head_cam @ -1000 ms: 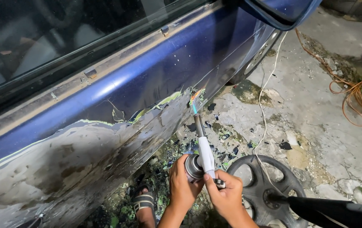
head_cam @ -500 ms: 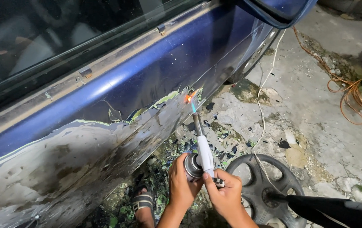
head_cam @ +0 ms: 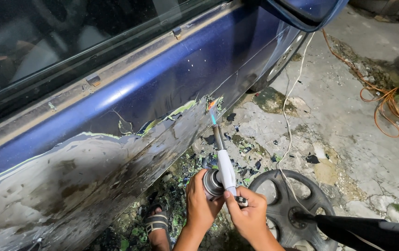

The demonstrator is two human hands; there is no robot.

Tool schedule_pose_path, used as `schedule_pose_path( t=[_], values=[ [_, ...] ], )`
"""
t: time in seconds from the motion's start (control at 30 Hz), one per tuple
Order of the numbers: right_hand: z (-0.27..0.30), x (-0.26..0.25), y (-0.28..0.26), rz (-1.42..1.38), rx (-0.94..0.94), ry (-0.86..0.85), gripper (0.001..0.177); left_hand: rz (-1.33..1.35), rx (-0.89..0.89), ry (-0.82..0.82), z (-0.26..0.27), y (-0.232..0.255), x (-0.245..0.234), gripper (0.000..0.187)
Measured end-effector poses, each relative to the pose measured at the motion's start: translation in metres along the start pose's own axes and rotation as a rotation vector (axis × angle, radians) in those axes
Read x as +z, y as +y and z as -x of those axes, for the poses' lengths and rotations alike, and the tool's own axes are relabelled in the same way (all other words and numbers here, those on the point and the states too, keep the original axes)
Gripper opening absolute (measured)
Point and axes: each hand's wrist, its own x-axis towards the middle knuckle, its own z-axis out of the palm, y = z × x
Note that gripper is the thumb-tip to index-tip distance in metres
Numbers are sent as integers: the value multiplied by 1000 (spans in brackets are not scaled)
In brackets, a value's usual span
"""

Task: The person uses a handheld blowtorch to heat a damaged section of a blue car door and scrapes off softened paint with a green-handled scraper. The process is repeated across the same area to remove layers of old paint and filler.

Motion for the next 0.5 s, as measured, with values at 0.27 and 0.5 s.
schedule_pose_path(
  t=[0.27,0.5],
  values=[
    [1,1,-2,-51,27,-15,31,0,-11,-6,-1,1,-2,77],
    [-3,-21,35,-151,-41,-28,63,-42,-148,13,3,-20,4,94]
  ],
)
